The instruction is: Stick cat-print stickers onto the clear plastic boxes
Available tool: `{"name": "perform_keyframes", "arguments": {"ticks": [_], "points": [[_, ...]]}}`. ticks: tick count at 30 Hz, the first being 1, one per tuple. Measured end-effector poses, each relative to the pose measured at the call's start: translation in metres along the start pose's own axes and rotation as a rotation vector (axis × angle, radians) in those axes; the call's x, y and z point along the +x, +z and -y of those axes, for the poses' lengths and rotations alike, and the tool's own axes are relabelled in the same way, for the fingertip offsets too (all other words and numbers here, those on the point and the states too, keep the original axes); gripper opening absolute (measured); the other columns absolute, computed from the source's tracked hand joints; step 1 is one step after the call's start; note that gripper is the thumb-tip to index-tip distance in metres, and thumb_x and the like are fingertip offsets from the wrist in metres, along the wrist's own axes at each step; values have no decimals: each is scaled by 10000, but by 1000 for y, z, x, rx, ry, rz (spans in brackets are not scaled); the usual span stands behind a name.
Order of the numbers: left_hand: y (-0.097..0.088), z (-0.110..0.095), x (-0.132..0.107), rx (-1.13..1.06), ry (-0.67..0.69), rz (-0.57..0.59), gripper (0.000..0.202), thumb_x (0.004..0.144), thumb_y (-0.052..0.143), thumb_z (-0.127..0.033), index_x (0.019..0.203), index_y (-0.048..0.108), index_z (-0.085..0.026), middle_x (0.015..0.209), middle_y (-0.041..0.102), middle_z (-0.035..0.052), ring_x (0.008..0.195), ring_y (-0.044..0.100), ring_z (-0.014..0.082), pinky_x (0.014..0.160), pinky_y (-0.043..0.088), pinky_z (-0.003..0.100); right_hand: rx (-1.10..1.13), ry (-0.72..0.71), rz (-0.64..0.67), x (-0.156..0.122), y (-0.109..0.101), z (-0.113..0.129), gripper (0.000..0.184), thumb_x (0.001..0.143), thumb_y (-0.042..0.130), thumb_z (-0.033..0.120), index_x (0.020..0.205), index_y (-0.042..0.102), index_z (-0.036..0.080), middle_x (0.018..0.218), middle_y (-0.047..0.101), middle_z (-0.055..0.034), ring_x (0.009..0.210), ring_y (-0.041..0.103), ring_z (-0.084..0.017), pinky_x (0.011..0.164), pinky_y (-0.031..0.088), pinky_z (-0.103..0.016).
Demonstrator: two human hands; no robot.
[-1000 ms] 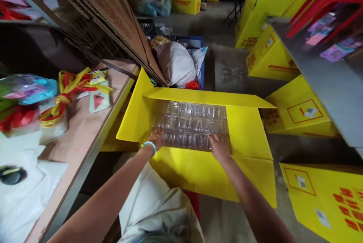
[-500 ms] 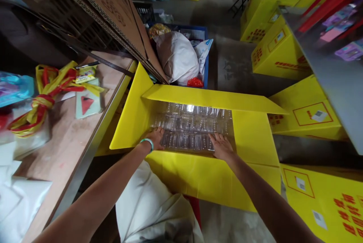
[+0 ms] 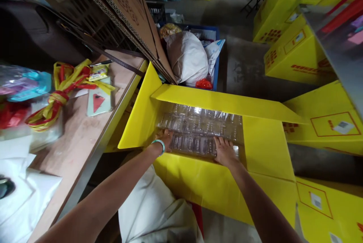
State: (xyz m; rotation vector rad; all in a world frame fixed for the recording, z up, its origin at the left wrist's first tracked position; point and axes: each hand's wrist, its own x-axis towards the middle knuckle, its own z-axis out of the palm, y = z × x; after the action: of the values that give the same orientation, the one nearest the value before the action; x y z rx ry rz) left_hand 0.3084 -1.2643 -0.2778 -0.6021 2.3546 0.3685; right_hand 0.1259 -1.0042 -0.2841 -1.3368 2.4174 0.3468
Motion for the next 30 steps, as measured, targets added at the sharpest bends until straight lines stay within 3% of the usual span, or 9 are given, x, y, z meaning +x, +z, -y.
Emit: {"name": "perform_keyframes", "arguments": {"ticks": [3,6,9,13,18,24,30], "points": [[1,-11,4,30,-25,-23,930,589,806,-340,1386,365,-152,1399,377,255,1275,344,480,945,354,662,8,-10,-8,0,-9,1,945,594,705,385,1411,301,134,1296,466,-184,1122,443,-349,927,305,-450],[-3,-11,4,41,22,-51,1015,467,855,-321,1352,400,-120,1363,404,281,1218,410,484,943,364,634,7,-25,-17,-2,-22,3,954,578,696,379,1414,295,153,1284,472,-177,1124,441,-346,926,298,-447],[-12,-3,-1,39,80,-70,976,458,842,-356,1312,436,-118,1309,456,258,1124,510,423,925,411,567,11,-36,-29,-7,-37,4,979,573,686,437,1419,280,159,1290,465,-172,1126,437,-352,925,301,-453],[-29,6,-13,24,103,-79,961,468,814,-440,1297,443,-124,1273,474,244,1116,516,397,870,470,487,23,-39,-67,-13,-60,-4,993,575,683,483,1418,273,155,1278,463,-165,1117,435,-363,933,305,-468],[-53,5,-23,-12,87,-78,1016,450,789,-543,1314,426,-150,1288,464,228,1184,453,417,904,442,521,41,-79,-126,-1,-81,-30,1025,581,702,512,1431,236,177,1310,435,-158,1172,409,-382,975,297,-480],[-49,9,-15,-54,119,-27,1065,412,829,-465,1353,403,-202,1402,396,200,1273,369,416,963,394,560,52,-141,65,32,-71,-38,1066,564,707,546,1443,229,180,1393,379,-159,1243,380,-382,995,310,-491],[-41,7,-8,-74,131,-3,985,421,831,-405,1324,480,-230,1409,430,170,1297,337,434,1021,311,600,72,-159,99,42,-65,-35,1062,572,709,530,1454,215,205,1435,349,-153,1281,351,-372,1016,285,-494]]}}
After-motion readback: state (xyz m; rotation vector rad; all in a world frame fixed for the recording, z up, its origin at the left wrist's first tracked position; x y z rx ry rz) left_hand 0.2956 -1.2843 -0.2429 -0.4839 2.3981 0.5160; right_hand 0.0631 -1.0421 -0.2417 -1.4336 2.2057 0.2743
